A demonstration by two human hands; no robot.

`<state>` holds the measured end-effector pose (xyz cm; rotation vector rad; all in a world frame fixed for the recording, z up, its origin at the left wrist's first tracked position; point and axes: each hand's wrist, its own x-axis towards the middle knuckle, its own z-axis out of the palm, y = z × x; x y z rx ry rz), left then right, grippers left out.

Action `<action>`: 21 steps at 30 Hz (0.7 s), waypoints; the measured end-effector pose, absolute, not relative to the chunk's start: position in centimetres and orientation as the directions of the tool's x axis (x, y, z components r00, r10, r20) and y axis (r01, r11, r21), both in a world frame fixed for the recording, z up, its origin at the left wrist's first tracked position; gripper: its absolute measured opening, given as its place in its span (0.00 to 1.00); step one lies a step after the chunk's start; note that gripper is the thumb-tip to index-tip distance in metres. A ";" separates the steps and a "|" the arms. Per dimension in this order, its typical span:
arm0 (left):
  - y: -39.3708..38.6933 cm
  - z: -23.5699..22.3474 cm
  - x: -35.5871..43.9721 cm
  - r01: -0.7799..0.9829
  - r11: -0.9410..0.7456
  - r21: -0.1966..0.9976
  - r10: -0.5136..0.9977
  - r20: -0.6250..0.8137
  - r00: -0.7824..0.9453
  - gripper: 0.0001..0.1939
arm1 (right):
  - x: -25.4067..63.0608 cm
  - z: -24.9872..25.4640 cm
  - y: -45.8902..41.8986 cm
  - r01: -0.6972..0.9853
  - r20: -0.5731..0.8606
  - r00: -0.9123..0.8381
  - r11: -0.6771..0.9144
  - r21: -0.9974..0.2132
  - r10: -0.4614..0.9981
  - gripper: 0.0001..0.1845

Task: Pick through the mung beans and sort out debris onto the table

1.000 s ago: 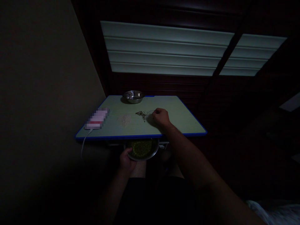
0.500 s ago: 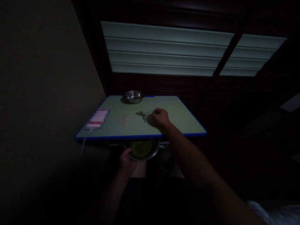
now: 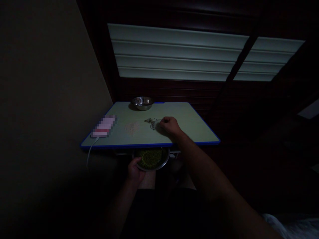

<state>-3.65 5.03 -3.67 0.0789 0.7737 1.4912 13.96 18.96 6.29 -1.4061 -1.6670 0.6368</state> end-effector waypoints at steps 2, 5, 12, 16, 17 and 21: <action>5.0 -3.6 -3.6 -0.855 0.120 0.504 0.901 -0.417 -0.119 0.25 | 14.0 6.3 19.0 0.545 0.260 -0.039 0.239 -0.804 0.965 0.08; 4.9 -3.3 -3.5 -0.848 0.106 0.519 0.899 -0.414 -0.141 0.24 | 14.0 6.1 19.0 0.555 0.245 -0.066 0.239 -0.797 0.967 0.08; 5.0 -3.5 -3.5 -0.858 0.099 0.504 0.898 -0.416 -0.141 0.24 | 14.0 6.1 18.6 0.541 0.193 -0.147 0.242 -0.806 0.970 0.09; 5.2 -4.0 -3.6 -0.869 0.125 0.479 0.891 -0.440 -0.114 0.21 | 13.7 6.6 17.7 0.488 0.123 -0.213 0.214 -0.846 0.969 0.11; 5.2 -4.0 -3.6 -0.869 0.128 0.477 0.889 -0.444 -0.113 0.21 | 13.6 6.7 17.4 0.478 0.102 -0.232 0.205 -0.854 0.967 0.11; 5.1 -3.9 -3.5 -0.862 0.141 0.486 0.892 -0.439 -0.102 0.18 | 13.3 7.3 16.3 0.431 0.061 -0.318 0.201 -0.880 0.946 0.11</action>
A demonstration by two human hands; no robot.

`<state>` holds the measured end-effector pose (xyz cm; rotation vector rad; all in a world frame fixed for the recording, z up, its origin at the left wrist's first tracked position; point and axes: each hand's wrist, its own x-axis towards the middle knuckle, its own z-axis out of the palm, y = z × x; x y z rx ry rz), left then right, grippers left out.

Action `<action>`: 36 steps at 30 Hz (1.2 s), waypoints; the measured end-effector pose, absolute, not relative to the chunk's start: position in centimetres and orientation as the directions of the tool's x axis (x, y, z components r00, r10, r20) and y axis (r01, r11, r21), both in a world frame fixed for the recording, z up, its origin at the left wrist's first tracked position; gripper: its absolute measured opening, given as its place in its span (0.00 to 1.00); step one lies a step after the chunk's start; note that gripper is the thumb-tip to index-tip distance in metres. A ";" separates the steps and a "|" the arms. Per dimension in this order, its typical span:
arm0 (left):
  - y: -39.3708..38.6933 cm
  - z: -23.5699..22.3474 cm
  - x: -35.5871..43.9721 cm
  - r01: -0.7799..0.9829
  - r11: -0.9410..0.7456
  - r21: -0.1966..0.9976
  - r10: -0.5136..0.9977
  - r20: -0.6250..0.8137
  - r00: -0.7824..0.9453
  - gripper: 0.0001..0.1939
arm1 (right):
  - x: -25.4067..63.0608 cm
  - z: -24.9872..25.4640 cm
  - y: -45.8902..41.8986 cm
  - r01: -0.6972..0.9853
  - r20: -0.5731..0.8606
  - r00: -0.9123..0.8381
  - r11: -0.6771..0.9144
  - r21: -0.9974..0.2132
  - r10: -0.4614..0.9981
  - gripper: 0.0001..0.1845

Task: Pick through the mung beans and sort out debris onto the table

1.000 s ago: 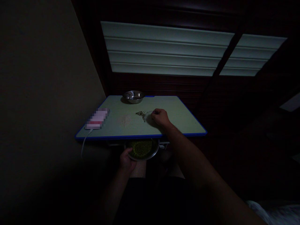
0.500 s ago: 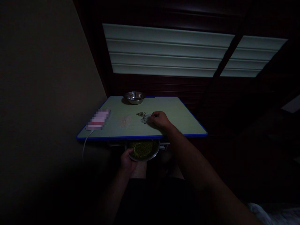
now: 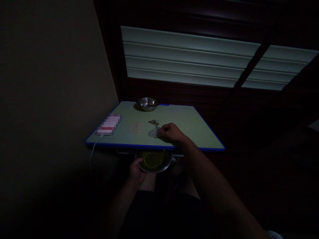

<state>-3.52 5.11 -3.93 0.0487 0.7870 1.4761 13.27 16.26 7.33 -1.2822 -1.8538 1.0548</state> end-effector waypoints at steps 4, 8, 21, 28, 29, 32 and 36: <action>5.0 -3.5 -3.4 -0.857 0.151 0.493 0.882 -0.459 -0.109 0.15 | 13.0 8.1 15.1 0.437 0.037 -0.376 0.212 -0.874 0.926 0.09; 5.0 -3.2 -3.3 -0.848 0.144 0.511 0.876 -0.464 -0.131 0.17 | 12.7 8.4 14.3 0.474 0.021 -0.418 0.238 -0.848 0.908 0.07; 5.0 -3.2 -3.2 -0.847 0.151 0.510 0.883 -0.455 -0.116 0.20 | 12.5 8.0 13.2 0.397 0.074 -0.448 0.272 -0.877 0.891 0.07; 5.0 -3.5 -3.4 -0.851 0.170 0.497 0.894 -0.441 -0.079 0.21 | 12.5 8.0 13.0 0.387 0.073 -0.454 0.271 -0.881 0.888 0.07; 4.9 -3.5 -3.4 -0.851 0.179 0.494 0.895 -0.442 -0.069 0.21 | 12.6 8.0 13.0 0.380 0.078 -0.456 0.273 -0.884 0.887 0.07; 5.0 -3.6 -3.4 -0.847 0.191 0.496 0.894 -0.445 -0.059 0.21 | 12.7 8.0 13.4 0.349 0.082 -0.444 0.256 -0.902 0.892 0.09; 5.0 -3.4 -3.3 -0.846 0.166 0.507 0.877 -0.467 -0.108 0.20 | 12.9 8.7 14.9 0.298 0.077 -0.314 0.175 -0.939 0.946 0.09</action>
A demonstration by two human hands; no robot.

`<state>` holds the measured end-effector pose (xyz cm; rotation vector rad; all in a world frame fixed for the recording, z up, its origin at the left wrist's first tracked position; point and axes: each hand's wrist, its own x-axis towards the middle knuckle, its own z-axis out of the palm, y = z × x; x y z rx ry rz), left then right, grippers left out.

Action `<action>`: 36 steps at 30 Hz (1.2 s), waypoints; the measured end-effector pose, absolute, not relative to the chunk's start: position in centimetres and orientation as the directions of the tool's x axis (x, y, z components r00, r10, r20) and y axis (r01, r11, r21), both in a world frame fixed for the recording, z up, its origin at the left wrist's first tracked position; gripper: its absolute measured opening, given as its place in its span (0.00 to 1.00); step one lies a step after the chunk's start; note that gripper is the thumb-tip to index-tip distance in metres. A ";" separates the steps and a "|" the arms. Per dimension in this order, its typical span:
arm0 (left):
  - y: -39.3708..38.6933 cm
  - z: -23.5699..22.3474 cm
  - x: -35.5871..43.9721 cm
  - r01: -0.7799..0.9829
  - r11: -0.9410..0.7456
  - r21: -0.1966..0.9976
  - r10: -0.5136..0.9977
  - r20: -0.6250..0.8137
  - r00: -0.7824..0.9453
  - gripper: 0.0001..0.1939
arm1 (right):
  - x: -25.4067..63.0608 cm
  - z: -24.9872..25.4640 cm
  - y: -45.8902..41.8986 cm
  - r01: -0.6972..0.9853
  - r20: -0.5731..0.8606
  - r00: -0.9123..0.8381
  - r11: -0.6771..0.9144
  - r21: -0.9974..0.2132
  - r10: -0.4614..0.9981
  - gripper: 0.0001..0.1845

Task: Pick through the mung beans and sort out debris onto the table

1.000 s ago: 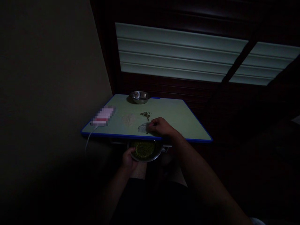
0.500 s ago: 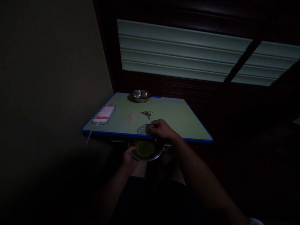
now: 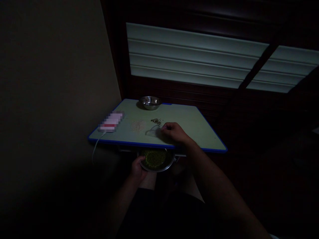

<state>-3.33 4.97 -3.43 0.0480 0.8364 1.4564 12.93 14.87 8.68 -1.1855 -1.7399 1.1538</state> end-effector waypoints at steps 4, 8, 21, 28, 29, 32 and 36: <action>4.9 -3.2 -3.3 -0.851 0.152 0.503 0.891 -0.442 -0.102 0.18 | 13.3 9.5 17.1 0.311 0.113 -0.198 0.172 -0.935 0.974 0.05; 4.9 -3.2 -3.3 -0.857 0.150 0.493 0.887 -0.450 -0.104 0.17 | 13.8 8.9 18.8 0.308 0.148 -0.033 0.151 -0.939 0.988 0.04; 4.8 -2.7 -3.2 -0.846 0.137 0.516 0.886 -0.446 -0.128 0.20 | 14.7 6.4 19.6 0.401 0.307 0.041 0.266 -0.877 0.951 0.04; 4.7 -2.6 -3.3 -0.841 0.137 0.523 0.890 -0.438 -0.128 0.23 | 14.7 6.2 19.4 0.396 0.307 -0.043 0.298 -0.868 0.951 0.05; 4.7 -2.6 -3.3 -0.842 0.134 0.523 0.890 -0.438 -0.130 0.23 | 14.7 6.2 19.4 0.388 0.305 -0.056 0.303 -0.870 0.951 0.05; 4.7 -2.7 -3.3 -0.850 0.145 0.507 0.888 -0.446 -0.115 0.23 | 14.6 6.3 19.3 0.384 0.291 -0.070 0.294 -0.875 0.954 0.06; 4.8 -3.0 -3.3 -0.861 0.125 0.493 0.899 -0.422 -0.112 0.25 | 14.7 6.2 19.3 0.401 0.289 -0.054 0.286 -0.870 0.956 0.05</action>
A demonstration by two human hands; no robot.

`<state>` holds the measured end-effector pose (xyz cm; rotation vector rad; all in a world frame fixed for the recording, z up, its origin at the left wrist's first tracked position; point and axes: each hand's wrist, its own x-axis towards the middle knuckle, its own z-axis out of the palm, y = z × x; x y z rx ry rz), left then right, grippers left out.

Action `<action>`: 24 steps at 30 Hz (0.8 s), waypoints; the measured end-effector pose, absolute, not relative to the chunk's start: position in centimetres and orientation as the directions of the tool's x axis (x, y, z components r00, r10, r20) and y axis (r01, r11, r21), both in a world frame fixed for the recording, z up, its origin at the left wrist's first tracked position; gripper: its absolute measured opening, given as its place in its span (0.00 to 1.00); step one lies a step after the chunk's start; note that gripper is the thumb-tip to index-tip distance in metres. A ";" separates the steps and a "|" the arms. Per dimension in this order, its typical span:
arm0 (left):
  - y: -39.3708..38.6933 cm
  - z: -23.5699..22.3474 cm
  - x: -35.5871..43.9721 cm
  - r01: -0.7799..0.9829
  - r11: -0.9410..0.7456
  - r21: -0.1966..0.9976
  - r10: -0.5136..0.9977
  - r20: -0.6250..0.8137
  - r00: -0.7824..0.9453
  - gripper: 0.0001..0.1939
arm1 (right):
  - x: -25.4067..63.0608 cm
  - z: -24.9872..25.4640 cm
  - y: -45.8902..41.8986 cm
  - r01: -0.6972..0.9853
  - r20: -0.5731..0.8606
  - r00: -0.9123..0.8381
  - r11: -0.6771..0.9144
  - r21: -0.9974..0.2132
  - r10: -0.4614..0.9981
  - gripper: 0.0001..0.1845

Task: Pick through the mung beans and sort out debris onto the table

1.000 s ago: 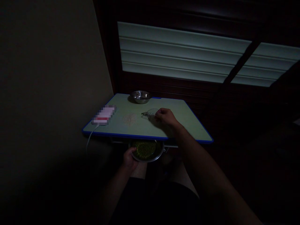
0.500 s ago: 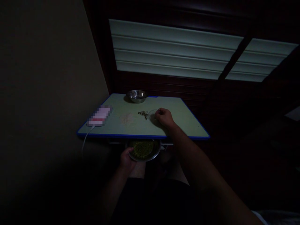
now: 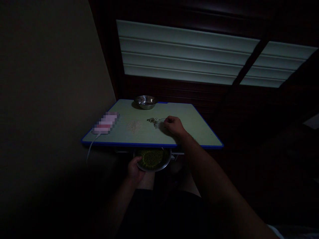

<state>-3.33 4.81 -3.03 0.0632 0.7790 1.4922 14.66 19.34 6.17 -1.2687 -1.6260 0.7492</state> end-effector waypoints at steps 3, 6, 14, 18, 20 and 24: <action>4.8 -3.1 -3.4 -0.862 0.118 0.493 0.898 -0.423 -0.119 0.25 | 14.7 6.0 19.5 0.394 0.305 -0.055 0.301 -0.868 0.951 0.06; 4.7 -3.0 -3.4 -0.859 0.138 0.493 0.895 -0.433 -0.104 0.24 | 14.8 5.9 19.6 0.387 0.309 -0.065 0.309 -0.868 0.949 0.07; 4.7 -2.6 -3.3 -0.847 0.137 0.513 0.888 -0.443 -0.125 0.24 | 14.7 6.5 19.2 0.422 0.298 -0.029 0.282 -0.861 0.954 0.05; 4.6 -2.7 -3.3 -0.854 0.143 0.500 0.891 -0.440 -0.108 0.24 | 14.7 6.5 19.2 0.426 0.303 -0.009 0.277 -0.861 0.953 0.05; 4.6 -2.9 -3.4 -0.861 0.145 0.488 0.895 -0.436 -0.096 0.24 | 14.7 6.4 19.3 0.426 0.304 -0.015 0.281 -0.860 0.953 0.05; 4.7 -3.1 -3.4 -0.867 0.118 0.485 0.898 -0.425 -0.115 0.25 | 14.7 6.3 19.4 0.425 0.283 -0.029 0.268 -0.864 0.959 0.05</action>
